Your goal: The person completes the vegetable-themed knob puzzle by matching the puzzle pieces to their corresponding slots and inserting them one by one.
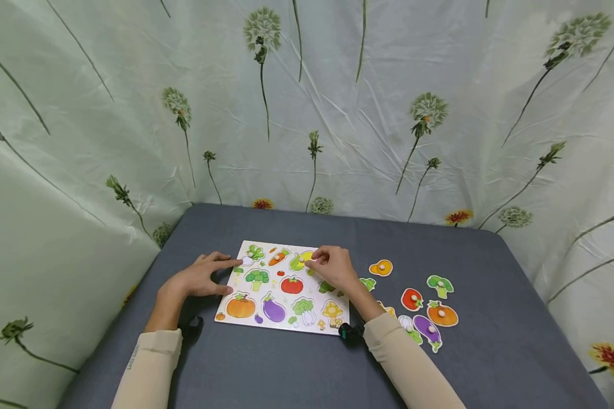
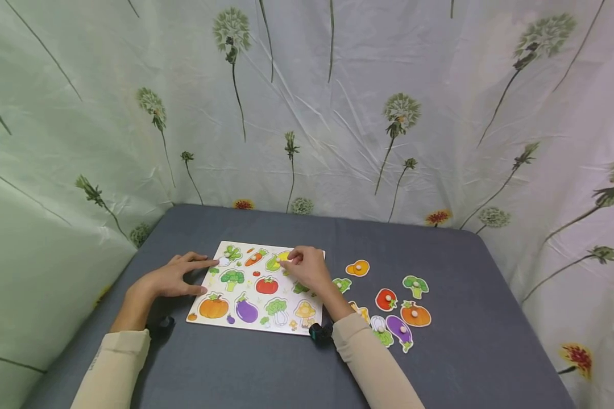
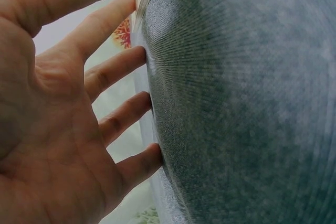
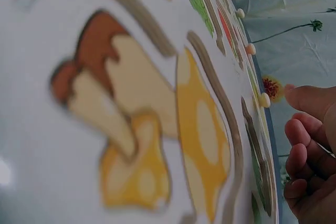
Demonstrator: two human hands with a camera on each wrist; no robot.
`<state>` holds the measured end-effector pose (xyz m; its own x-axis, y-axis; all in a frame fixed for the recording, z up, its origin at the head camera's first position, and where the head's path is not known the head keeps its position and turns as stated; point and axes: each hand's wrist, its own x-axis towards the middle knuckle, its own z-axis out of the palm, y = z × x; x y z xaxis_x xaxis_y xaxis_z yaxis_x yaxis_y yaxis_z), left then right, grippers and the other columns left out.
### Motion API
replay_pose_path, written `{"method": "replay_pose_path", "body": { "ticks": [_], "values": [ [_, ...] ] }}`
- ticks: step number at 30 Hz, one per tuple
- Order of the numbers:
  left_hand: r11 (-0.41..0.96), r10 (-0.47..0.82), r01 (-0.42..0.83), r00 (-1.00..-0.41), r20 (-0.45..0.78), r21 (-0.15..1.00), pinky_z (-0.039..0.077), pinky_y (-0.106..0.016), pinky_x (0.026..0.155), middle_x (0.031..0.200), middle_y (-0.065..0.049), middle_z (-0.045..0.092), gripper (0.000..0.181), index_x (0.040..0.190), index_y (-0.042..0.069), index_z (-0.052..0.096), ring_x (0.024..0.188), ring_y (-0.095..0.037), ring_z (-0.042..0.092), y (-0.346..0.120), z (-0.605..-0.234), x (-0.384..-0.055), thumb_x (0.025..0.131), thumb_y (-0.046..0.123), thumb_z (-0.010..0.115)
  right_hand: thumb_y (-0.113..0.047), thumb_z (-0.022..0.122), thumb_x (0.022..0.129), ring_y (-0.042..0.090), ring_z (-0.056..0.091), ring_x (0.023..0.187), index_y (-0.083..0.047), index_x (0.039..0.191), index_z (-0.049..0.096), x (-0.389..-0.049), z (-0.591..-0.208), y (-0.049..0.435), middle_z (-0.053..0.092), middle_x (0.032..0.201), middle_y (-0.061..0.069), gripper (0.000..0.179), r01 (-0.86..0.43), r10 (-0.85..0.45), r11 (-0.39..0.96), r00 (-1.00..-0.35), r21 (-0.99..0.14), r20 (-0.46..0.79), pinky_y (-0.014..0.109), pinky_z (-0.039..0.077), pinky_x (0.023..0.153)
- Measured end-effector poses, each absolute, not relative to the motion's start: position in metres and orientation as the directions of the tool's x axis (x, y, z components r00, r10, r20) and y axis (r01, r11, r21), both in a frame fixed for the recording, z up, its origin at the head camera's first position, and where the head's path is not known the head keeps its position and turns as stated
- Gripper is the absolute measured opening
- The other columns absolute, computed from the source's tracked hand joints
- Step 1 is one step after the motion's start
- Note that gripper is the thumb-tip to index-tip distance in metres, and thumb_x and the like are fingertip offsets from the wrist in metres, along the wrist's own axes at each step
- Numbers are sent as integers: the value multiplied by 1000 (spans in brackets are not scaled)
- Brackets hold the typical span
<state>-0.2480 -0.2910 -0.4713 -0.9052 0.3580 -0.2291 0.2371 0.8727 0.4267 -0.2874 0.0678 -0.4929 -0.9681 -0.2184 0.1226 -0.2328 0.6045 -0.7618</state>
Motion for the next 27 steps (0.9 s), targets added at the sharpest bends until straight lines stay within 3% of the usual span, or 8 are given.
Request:
{"method": "replay_pose_path", "body": {
  "ticks": [10, 20, 27],
  "values": [
    [875, 353, 233, -907, -230, 425, 38, -72, 103, 153, -22, 43, 78, 153, 21, 53, 134, -46, 38, -291, -472, -249, 84, 47, 79, -27, 84, 87, 13, 55, 66, -12, 92, 78, -286, -484, 104, 68, 75, -1, 17, -241, -173, 645, -970, -725, 169, 28, 43, 63],
    [874, 351, 229, -907, -231, 429, 38, -72, 103, 153, -22, 42, 80, 153, 20, 51, 134, -45, 38, -293, -472, -248, 84, 49, 78, -29, 82, 89, 13, 60, 69, -10, 94, 78, -286, -485, 142, 71, 79, 1, 20, -221, -139, 662, -975, -716, 172, 29, 49, 65],
    [876, 348, 225, -907, -236, 425, 38, -72, 103, 153, -22, 42, 80, 154, 21, 51, 134, -45, 38, -292, -474, -251, 84, 49, 78, -27, 82, 89, 12, 58, 67, -9, 94, 78, -285, -486, 163, 69, 77, 1, 19, -217, -105, 693, -974, -688, 202, 29, 46, 64]
  ]
}}
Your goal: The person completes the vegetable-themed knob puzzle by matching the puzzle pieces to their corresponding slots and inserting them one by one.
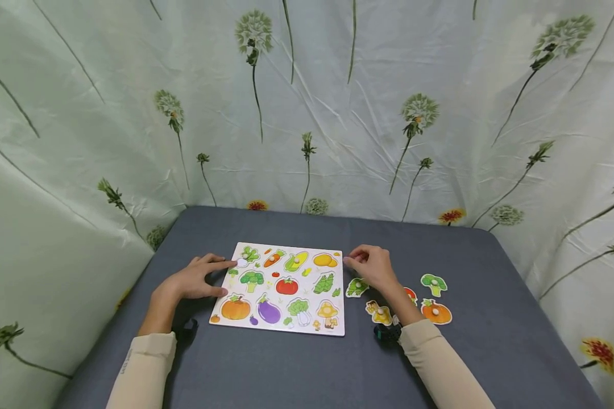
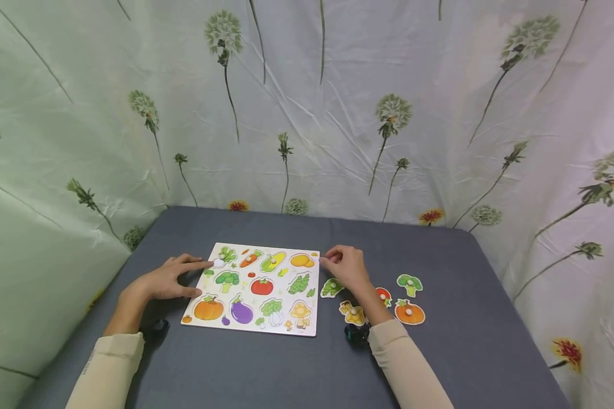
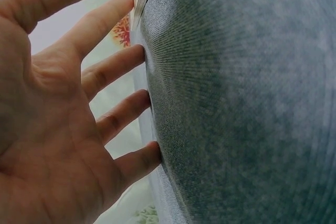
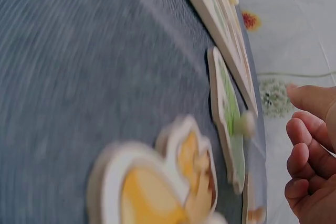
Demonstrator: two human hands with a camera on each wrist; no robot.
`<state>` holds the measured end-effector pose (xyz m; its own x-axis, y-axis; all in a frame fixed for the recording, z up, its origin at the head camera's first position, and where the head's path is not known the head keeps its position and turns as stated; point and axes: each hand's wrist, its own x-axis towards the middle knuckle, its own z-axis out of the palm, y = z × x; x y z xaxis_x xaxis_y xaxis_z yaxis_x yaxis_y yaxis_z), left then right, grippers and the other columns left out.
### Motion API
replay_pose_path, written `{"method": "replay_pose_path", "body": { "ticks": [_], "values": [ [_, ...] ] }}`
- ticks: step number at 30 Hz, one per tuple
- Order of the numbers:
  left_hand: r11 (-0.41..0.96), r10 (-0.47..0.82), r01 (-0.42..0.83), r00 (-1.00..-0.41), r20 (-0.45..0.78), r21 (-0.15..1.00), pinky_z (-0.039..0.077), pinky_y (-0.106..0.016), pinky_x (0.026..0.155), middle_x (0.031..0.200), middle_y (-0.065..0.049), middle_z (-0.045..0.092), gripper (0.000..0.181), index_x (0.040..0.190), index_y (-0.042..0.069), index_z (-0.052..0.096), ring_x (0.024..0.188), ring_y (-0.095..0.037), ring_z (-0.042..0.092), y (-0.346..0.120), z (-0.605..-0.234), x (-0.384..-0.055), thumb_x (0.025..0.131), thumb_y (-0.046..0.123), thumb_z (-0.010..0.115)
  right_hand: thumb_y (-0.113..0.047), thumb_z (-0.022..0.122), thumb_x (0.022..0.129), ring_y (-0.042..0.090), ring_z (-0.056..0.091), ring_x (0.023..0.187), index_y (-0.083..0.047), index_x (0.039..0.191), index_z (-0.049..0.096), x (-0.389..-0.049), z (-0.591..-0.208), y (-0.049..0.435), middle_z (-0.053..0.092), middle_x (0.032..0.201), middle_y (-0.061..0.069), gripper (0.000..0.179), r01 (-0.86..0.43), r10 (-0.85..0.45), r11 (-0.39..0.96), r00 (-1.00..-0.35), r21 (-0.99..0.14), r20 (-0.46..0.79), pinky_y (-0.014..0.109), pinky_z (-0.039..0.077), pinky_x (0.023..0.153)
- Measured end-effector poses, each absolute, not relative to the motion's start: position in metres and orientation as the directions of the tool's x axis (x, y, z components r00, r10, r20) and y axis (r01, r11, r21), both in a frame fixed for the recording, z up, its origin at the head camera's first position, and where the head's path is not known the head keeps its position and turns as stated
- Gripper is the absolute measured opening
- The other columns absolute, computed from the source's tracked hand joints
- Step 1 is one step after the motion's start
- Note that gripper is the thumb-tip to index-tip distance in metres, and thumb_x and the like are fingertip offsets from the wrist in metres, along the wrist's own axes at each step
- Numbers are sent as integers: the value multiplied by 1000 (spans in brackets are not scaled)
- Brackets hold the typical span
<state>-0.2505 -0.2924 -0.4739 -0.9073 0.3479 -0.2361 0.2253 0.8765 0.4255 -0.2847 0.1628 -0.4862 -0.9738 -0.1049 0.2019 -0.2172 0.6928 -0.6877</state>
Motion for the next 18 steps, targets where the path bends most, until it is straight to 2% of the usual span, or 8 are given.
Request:
{"method": "replay_pose_path", "body": {
  "ticks": [18],
  "values": [
    [867, 359, 236, -907, -221, 439, 39, -72, 101, 151, -24, 43, 83, 153, 18, 52, 130, -46, 39, -291, -473, -250, 81, 47, 79, -30, 82, 89, 12, 59, 66, -8, 93, 78, -281, -498, 206, 71, 76, 4, 23, -180, -53, 736, -976, -653, 210, 27, 46, 61]
  ]
}}
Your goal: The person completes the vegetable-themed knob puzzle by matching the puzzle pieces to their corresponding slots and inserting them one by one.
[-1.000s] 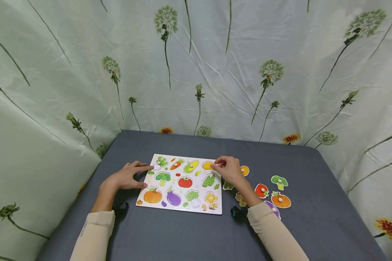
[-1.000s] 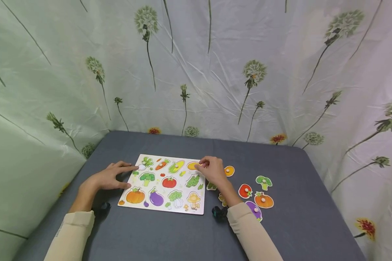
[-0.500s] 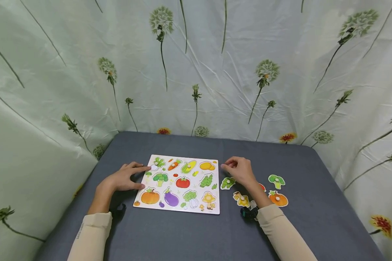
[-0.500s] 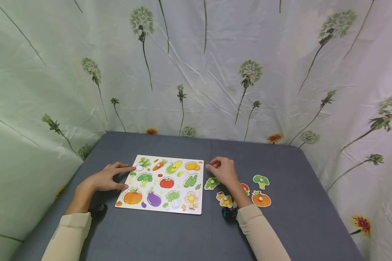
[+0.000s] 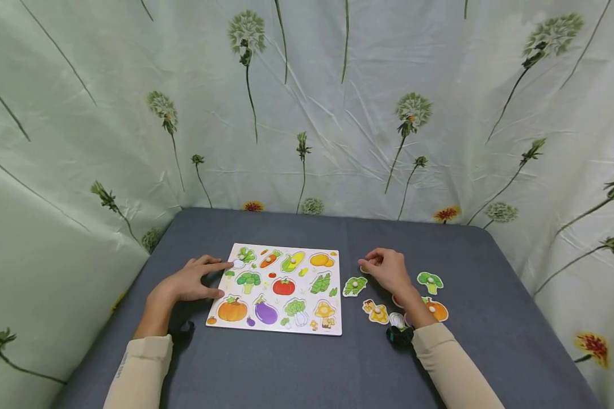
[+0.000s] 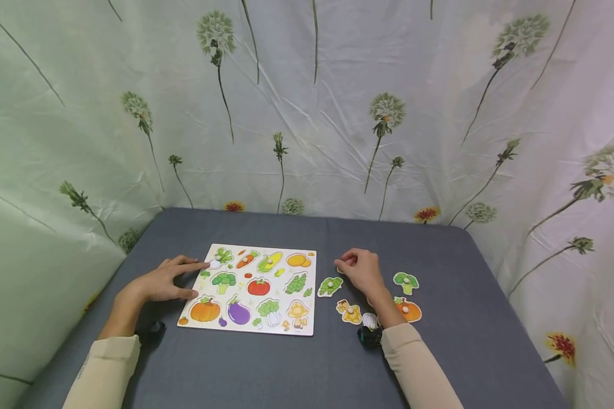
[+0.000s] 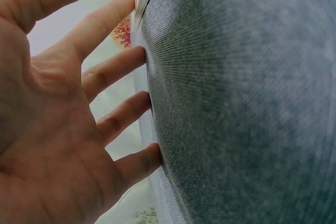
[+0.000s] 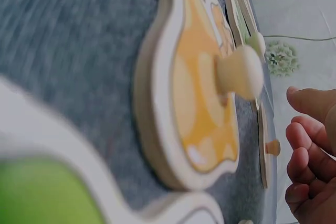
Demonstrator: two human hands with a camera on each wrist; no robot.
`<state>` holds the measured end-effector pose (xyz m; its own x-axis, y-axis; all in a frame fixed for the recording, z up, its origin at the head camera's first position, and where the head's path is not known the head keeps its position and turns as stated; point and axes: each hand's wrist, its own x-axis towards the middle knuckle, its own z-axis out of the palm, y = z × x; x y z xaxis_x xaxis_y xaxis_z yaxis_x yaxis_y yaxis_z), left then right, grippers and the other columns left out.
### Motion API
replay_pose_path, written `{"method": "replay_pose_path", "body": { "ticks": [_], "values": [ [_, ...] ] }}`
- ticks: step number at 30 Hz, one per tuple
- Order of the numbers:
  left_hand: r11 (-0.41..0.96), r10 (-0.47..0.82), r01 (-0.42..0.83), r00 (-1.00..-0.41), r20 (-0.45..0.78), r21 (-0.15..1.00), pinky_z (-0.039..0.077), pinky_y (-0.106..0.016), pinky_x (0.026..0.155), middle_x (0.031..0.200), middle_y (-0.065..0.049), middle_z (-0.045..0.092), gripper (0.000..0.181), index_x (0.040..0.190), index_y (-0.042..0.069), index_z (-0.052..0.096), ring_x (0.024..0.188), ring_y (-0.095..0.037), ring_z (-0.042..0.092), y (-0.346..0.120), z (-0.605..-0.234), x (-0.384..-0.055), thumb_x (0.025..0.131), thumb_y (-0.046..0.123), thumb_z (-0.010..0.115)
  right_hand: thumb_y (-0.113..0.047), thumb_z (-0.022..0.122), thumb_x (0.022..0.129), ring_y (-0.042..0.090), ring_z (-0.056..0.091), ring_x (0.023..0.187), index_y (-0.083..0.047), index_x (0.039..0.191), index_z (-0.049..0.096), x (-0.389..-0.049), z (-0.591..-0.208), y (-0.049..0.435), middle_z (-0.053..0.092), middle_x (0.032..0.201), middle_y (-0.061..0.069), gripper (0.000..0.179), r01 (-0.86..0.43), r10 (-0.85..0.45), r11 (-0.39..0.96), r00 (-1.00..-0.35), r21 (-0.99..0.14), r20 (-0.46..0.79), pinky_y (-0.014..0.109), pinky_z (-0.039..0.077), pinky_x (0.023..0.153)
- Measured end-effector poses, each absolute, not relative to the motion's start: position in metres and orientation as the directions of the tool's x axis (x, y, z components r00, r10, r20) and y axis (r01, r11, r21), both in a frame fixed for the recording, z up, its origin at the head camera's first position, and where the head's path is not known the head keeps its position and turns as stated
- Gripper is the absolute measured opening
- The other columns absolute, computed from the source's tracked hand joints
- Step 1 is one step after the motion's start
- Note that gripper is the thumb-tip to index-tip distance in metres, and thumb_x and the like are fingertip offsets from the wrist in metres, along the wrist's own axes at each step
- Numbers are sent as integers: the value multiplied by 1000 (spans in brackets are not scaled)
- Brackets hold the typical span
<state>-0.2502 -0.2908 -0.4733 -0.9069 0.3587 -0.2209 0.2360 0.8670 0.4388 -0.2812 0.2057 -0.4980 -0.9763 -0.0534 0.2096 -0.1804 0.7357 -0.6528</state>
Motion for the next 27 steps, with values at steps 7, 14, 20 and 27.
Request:
{"method": "replay_pose_path", "body": {
  "ticks": [7, 14, 20, 27],
  "values": [
    [865, 357, 235, -909, -215, 443, 38, -73, 102, 152, -24, 43, 83, 153, 17, 52, 131, -46, 39, -290, -471, -248, 81, 47, 80, -34, 82, 89, 14, 59, 65, -6, 92, 78, -282, -499, 211, 72, 78, 5, 28, -116, 0, 756, -984, -645, 177, 29, 46, 60],
    [865, 360, 238, -908, -215, 441, 38, -73, 102, 151, -24, 44, 82, 153, 17, 52, 131, -46, 39, -290, -470, -247, 81, 47, 79, -33, 82, 88, 16, 57, 64, -6, 89, 77, -280, -501, 215, 70, 76, 5, 27, -54, 43, 766, -990, -641, 134, 29, 43, 58],
    [864, 365, 244, -906, -213, 441, 40, -71, 100, 151, -24, 44, 81, 152, 18, 53, 129, -45, 40, -290, -470, -247, 81, 47, 80, -32, 79, 90, 17, 59, 67, -5, 92, 77, -278, -502, 219, 71, 79, 6, 26, -18, 57, 769, -994, -638, 97, 29, 43, 61],
    [870, 355, 232, -908, -225, 436, 38, -72, 102, 152, -24, 43, 81, 153, 19, 52, 131, -45, 39, -292, -470, -248, 81, 48, 79, -34, 80, 89, 17, 59, 66, -6, 89, 75, -276, -501, 220, 70, 78, 6, 28, 23, 96, 766, -992, -643, 79, 30, 43, 59]
  ]
}}
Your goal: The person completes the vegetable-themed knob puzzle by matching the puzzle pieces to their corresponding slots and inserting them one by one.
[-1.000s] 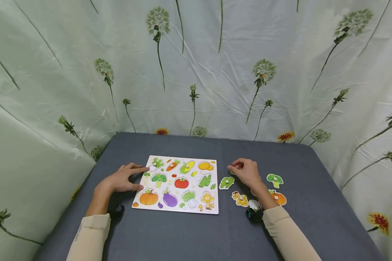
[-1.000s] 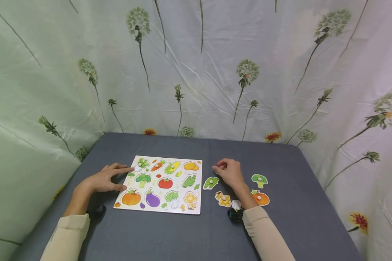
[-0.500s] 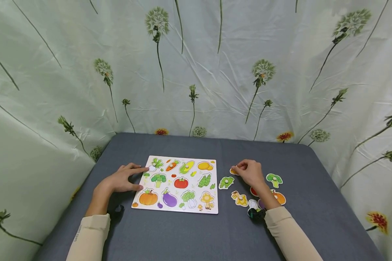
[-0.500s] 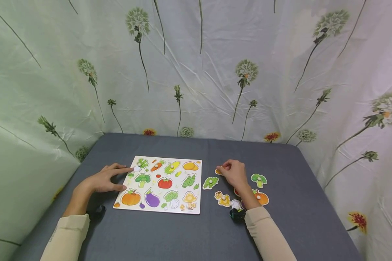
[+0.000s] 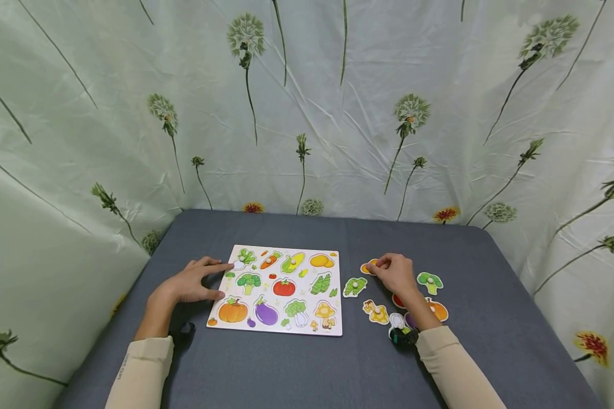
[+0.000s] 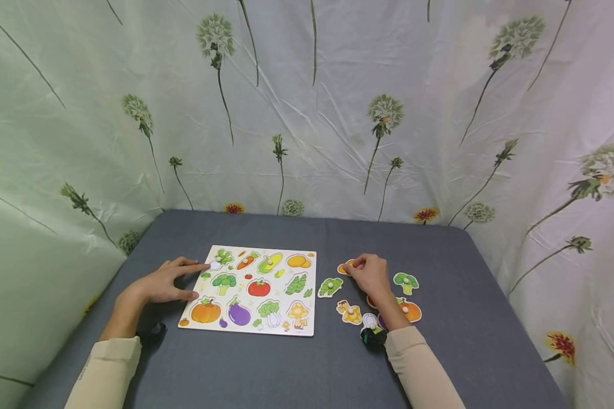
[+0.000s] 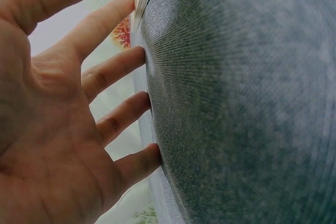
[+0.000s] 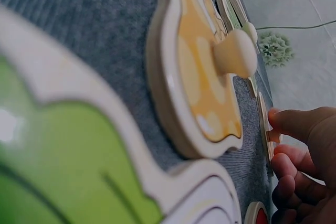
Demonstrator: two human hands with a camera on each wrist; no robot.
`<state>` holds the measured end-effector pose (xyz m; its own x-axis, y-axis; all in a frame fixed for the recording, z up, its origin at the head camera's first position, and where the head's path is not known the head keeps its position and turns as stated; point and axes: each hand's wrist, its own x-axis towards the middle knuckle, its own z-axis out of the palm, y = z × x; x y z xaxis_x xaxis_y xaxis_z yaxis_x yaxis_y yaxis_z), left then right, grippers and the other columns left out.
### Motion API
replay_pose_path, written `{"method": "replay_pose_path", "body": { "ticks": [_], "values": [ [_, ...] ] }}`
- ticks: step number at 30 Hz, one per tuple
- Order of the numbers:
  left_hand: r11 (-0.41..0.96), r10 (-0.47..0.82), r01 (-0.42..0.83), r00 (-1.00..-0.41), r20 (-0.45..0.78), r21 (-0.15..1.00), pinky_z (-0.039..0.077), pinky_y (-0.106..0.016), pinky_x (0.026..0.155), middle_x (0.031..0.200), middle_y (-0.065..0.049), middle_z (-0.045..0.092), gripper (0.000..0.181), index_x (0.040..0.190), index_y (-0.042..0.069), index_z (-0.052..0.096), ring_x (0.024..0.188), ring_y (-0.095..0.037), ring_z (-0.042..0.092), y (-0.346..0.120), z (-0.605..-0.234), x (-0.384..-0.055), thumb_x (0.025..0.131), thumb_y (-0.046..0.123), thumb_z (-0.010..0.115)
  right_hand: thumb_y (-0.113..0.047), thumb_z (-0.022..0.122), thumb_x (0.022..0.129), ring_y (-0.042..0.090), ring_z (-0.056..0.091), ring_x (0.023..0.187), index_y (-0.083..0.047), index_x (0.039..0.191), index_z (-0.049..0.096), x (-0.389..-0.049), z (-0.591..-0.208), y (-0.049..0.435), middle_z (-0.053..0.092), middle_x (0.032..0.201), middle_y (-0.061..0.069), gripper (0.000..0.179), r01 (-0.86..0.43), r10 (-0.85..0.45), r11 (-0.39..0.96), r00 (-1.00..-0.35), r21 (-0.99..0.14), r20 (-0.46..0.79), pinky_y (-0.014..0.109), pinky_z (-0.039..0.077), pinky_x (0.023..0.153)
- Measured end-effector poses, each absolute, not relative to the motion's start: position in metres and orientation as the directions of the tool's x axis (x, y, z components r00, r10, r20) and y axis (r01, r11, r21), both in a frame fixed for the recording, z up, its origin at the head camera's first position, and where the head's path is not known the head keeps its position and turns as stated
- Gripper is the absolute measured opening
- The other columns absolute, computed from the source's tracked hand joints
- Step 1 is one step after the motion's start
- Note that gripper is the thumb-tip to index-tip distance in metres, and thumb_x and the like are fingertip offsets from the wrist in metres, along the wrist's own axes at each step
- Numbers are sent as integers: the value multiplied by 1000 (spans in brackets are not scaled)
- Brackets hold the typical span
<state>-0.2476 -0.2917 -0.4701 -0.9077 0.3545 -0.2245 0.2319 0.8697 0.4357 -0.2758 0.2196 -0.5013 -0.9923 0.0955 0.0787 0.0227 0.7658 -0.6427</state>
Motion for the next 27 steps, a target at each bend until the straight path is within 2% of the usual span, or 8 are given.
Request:
{"method": "replay_pose_path", "body": {
  "ticks": [14, 21, 27],
  "values": [
    [868, 355, 227, -906, -230, 442, 38, -72, 102, 152, -23, 43, 81, 153, 19, 52, 131, -45, 39, -291, -472, -249, 82, 48, 79, -34, 79, 90, 17, 56, 64, -7, 84, 75, -273, -502, 222, 68, 75, 5, 29, 19, 81, 767, -994, -642, 67, 30, 42, 58],
    [868, 348, 220, -909, -230, 445, 38, -73, 102, 153, -24, 43, 82, 153, 19, 52, 131, -45, 39, -291, -472, -249, 81, 47, 80, -26, 76, 93, 18, 62, 72, -4, 94, 77, -275, -502, 222, 73, 82, 6, 22, -40, 30, 776, -995, -629, 100, 31, 47, 66],
    [869, 350, 224, -908, -228, 441, 38, -73, 102, 153, -23, 43, 81, 153, 19, 52, 132, -46, 39, -291, -473, -249, 81, 47, 79, -21, 71, 96, 18, 59, 74, -3, 101, 76, -277, -500, 223, 72, 86, 7, 18, -75, -11, 783, -994, -618, 106, 31, 45, 68]
  ]
}}
